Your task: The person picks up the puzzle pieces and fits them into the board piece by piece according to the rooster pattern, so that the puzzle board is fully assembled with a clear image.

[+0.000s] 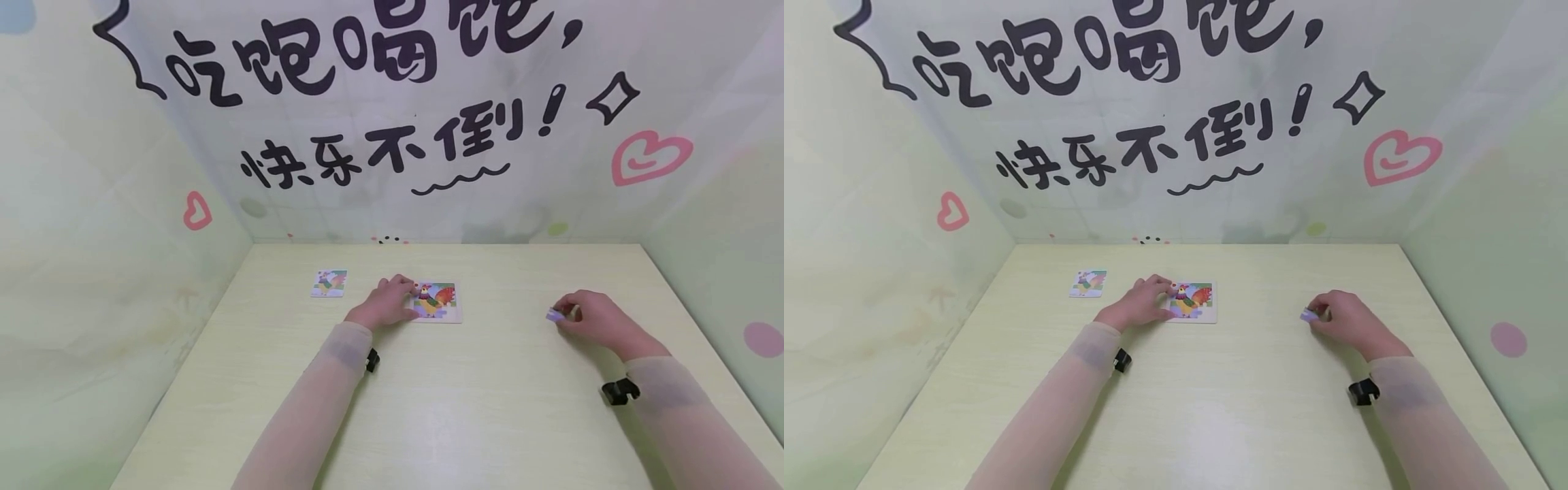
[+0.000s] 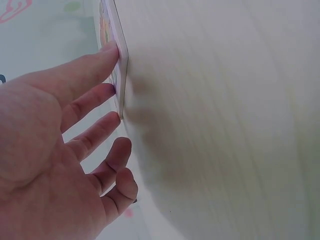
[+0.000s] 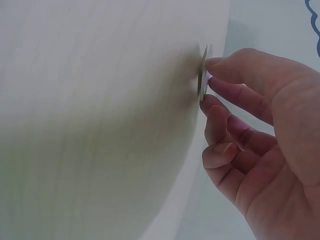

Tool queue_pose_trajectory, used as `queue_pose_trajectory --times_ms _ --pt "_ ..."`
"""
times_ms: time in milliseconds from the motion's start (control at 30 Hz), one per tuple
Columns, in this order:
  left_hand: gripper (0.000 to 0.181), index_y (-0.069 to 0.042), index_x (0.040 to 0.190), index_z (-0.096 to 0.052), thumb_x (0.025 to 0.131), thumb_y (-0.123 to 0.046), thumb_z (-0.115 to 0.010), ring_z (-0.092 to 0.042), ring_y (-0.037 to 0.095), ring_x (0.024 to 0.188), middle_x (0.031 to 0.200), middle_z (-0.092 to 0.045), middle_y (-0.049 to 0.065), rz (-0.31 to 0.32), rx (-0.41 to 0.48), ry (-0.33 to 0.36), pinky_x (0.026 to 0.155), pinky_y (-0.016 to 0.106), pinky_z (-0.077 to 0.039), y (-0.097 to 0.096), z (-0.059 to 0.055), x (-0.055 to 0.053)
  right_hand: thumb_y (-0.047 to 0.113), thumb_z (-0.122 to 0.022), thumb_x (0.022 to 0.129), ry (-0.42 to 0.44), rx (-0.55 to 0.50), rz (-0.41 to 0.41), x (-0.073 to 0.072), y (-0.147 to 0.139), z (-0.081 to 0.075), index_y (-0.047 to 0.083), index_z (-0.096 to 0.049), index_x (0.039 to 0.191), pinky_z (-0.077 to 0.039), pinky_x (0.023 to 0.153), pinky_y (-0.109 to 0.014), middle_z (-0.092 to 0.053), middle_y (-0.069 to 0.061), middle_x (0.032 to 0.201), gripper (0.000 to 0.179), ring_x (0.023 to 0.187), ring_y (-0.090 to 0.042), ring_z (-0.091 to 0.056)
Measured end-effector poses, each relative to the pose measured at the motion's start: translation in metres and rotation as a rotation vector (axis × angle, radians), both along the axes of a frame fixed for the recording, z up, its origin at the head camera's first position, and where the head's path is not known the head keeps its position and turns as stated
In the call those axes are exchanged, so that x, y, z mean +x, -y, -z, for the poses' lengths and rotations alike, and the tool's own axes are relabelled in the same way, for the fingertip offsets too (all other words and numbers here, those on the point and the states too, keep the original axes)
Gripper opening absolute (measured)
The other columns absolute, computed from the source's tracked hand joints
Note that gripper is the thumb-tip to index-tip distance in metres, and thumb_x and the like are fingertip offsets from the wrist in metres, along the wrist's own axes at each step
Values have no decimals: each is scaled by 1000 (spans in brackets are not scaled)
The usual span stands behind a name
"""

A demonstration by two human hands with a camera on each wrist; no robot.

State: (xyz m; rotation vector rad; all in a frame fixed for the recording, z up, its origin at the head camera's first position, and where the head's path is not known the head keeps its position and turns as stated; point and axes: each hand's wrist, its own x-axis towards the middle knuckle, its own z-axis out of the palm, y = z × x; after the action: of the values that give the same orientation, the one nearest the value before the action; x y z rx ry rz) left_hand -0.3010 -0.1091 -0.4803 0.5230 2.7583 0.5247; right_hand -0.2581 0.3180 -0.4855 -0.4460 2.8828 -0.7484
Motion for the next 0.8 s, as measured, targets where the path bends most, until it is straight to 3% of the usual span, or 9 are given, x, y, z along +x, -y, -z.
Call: queue_pose_trajectory --times_ms 467,800 --pt "46 -20 138 -64 95 -35 -75 -39 32 141 160 -42 3 -11 6 10 115 52 -42 0 -2 1 11 -78 87 -11 -59 2 -8 35 -2 1 -73 114 -45 57 -27 -70 -10 98 28 72 -18 -52" --pt "46 -21 139 -64 96 -35 -75 -39 33 142 161 -41 3 -5 8 6 116 52 -41 1 -1 0 10 -78 87 -32 -103 -48 -14 81 -3 2 -75 110 -45 57 -27 -68 -7 94 25 71 -17 -51"
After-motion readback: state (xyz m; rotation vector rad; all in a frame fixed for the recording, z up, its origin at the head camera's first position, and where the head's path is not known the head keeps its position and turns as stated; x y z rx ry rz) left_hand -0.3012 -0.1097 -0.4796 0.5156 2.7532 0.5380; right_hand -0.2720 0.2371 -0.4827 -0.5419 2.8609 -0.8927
